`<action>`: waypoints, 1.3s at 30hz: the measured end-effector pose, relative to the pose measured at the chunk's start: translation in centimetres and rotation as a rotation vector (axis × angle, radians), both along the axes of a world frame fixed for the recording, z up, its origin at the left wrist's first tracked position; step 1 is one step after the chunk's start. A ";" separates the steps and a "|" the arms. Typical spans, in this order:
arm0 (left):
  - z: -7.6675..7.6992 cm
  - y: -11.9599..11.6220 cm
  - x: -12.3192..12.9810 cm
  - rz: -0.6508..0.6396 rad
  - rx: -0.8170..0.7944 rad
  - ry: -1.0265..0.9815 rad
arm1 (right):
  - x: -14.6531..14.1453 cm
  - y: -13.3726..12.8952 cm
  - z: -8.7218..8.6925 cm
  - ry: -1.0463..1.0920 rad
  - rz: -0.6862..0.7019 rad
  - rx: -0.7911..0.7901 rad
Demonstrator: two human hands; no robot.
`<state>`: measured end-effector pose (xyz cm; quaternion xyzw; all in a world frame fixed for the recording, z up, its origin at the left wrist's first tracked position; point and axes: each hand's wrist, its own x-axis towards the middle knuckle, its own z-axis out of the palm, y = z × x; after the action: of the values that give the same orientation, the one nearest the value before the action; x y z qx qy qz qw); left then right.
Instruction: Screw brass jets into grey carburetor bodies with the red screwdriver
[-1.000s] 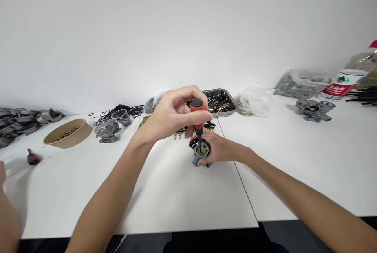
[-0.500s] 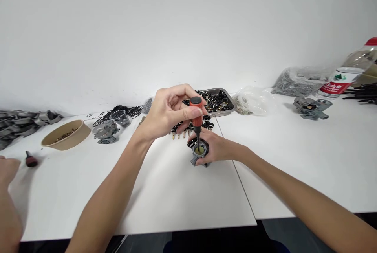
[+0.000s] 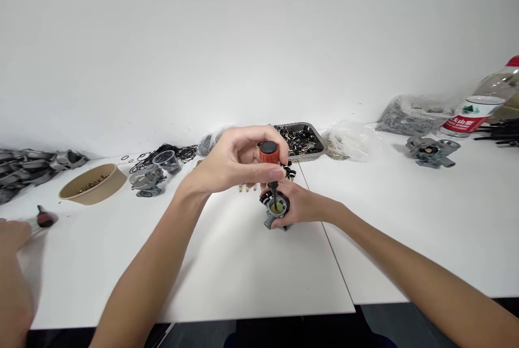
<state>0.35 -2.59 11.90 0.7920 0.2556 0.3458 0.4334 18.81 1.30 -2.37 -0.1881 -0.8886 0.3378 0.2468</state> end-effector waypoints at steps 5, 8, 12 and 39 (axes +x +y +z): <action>-1.2 0.7 0.9 0.105 -0.050 -0.131 | 0.0 -0.1 0.1 -0.019 -0.013 -0.011; -1.6 0.9 1.3 0.118 -0.054 -0.189 | 0.1 -0.1 0.1 -0.015 -0.007 -0.033; -1.7 0.8 1.2 0.120 -0.009 -0.180 | 0.0 -0.1 0.2 -0.028 -0.013 -0.044; -1.0 2.2 -4.6 0.424 0.073 -0.528 | 0.3 -0.7 0.8 -0.064 -0.043 0.137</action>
<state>-4.23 -0.36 10.94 0.6193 0.2810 0.6302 0.3747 19.07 0.65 -1.61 -0.2007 -0.9127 0.2648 0.2378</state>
